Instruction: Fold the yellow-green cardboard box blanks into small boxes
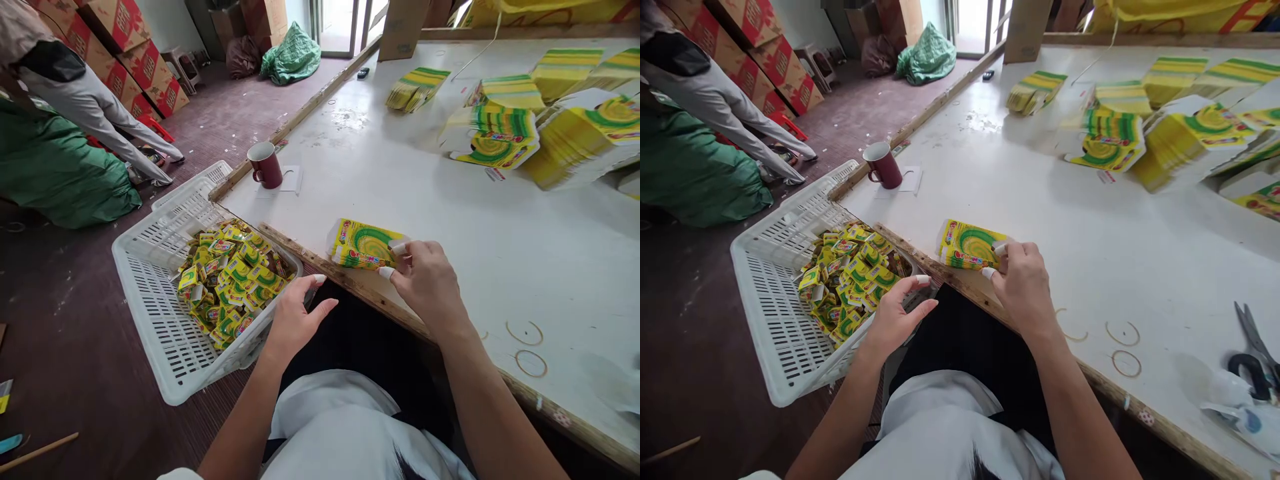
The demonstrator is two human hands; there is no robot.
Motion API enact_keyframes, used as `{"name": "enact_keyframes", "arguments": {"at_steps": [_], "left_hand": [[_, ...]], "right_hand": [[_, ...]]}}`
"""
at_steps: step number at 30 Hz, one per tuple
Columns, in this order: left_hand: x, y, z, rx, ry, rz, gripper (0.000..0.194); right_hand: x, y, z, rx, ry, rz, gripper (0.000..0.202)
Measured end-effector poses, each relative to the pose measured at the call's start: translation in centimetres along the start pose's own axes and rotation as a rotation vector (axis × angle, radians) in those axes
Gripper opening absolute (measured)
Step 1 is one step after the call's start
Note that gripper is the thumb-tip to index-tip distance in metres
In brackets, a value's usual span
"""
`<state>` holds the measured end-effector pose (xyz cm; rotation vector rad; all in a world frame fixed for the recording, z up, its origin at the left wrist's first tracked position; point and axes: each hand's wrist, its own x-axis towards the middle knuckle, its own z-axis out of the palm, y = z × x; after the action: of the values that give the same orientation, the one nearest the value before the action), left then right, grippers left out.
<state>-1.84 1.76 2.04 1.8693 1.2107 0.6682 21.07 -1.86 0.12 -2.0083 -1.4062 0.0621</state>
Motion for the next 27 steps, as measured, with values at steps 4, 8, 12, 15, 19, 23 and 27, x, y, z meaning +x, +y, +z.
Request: {"name": "enact_keyframes", "arguments": {"at_steps": [4, 8, 12, 15, 19, 23, 27], "left_hand": [[-0.5, 0.1, 0.8, -0.123, -0.041, -0.042, 0.031], [-0.7, 0.8, 1.8, -0.324, -0.159, -0.115, 0.041], [-0.3, 2.1, 3.3, -0.717, -0.174, -0.149, 0.063], [0.0, 2.9, 4.2, -0.820, -0.023, -0.117, 0.060], [0.3, 3.0, 4.7, -0.756, 0.171, -0.084, 0.062], [0.8, 3.3, 4.7, -0.841, 0.331, -0.177, 0.059], [1.3, 3.9, 4.4, -0.885, 0.360, -0.116, 0.064]], "right_hand": [[0.1, -0.4, -0.5, 0.103, 0.026, 0.061, 0.014], [-0.6, -1.6, -2.4, 0.305, -0.010, 0.160, 0.011], [-2.3, -4.1, -3.6, 0.580, -0.291, 0.071, 0.013], [-3.7, -5.8, -3.0, 0.753, -0.495, 0.083, 0.022], [-4.8, -7.0, -2.1, 0.806, -0.419, 0.118, 0.015], [-5.3, -7.8, -1.6, 0.765, -0.420, 0.080, 0.016], [-5.8, -8.1, -1.1, 0.764, -0.393, 0.069, 0.022]]}}
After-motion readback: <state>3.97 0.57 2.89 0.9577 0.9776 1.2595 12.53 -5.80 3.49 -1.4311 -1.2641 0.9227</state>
